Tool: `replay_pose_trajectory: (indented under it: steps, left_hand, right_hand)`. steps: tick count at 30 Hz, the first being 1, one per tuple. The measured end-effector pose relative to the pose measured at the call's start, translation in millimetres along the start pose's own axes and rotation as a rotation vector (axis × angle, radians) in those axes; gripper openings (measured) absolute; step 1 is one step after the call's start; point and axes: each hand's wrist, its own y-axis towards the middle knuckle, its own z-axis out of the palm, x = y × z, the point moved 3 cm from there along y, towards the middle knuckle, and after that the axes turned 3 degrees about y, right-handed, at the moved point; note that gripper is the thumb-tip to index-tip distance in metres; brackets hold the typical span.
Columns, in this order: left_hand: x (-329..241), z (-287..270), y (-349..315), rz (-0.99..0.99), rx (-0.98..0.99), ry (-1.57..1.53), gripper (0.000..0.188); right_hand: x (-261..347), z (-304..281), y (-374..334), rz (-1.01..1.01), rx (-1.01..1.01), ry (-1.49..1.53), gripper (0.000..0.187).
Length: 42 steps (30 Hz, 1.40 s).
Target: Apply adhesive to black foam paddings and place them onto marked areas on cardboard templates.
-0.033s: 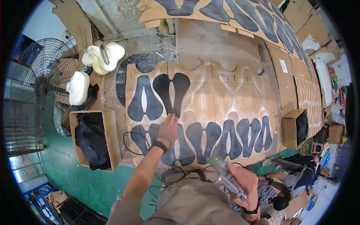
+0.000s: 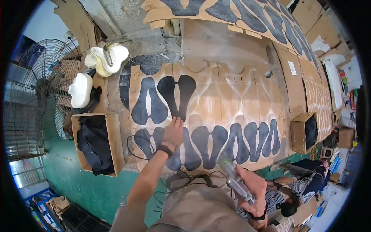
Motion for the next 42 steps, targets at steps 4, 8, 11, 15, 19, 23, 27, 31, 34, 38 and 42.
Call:
replay_pose_trajectory:
  steps: [4, 8, 11, 15, 19, 23, 27, 31, 34, 38, 42]
  left_hand:
    - [1.0, 3.1, -2.0, 0.003, -0.001, 0.021, 0.073]
    - [0.9, 3.5, -0.7, 0.008, -0.006, 0.028, 0.077]
    - [-0.1, 2.0, 0.6, 0.008, 0.020, 0.027, 0.078]
    - [4.0, 7.2, -0.5, 0.020, -0.030, 0.064, 0.080]
    - [-0.3, 2.3, 0.8, 0.027, -0.018, 0.053, 0.082]
    - [0.8, 2.6, 0.3, 0.012, 0.029, 0.052, 0.083]
    - [3.5, 6.6, 0.0, 0.002, 0.049, 0.080, 0.088]
    - [1.9, 5.4, 0.3, 0.016, 0.057, 0.090, 0.088]
    - [1.6, 2.0, 0.1, 0.017, 0.045, 0.088, 0.088]
    - [-2.1, -1.9, 1.0, 0.007, 0.120, 0.083, 0.083]
    - [7.2, 10.1, -2.4, 0.014, 0.032, 0.121, 0.093]
  right_hand:
    - [6.7, -5.1, 0.9, 0.060, 0.010, -0.019, 0.060]
    - [-4.0, -0.5, -7.5, 0.057, -0.086, -0.101, 0.063]
    - [-2.0, -8.1, -8.1, 0.085, 0.030, -0.027, 0.070]
    - [-8.0, -0.4, -10.5, 0.123, -0.062, -0.073, 0.067]
    - [-12.3, -5.0, -14.3, 0.166, -0.165, -0.095, 0.058]
    - [-14.1, -3.7, -12.6, 0.165, -0.224, -0.131, 0.059]
    - [-16.3, -4.1, -21.3, 0.129, -0.114, -0.054, 0.059]
    - [-15.5, -6.4, -16.6, 0.145, -0.192, -0.156, 0.060]
    - [-19.0, -6.8, -25.0, 0.140, -0.124, -0.113, 0.059]
    - [-18.5, -9.1, -21.3, 0.177, -0.200, -0.181, 0.061]
    - [-17.8, -6.4, -22.5, 0.164, -0.144, -0.109, 0.061]
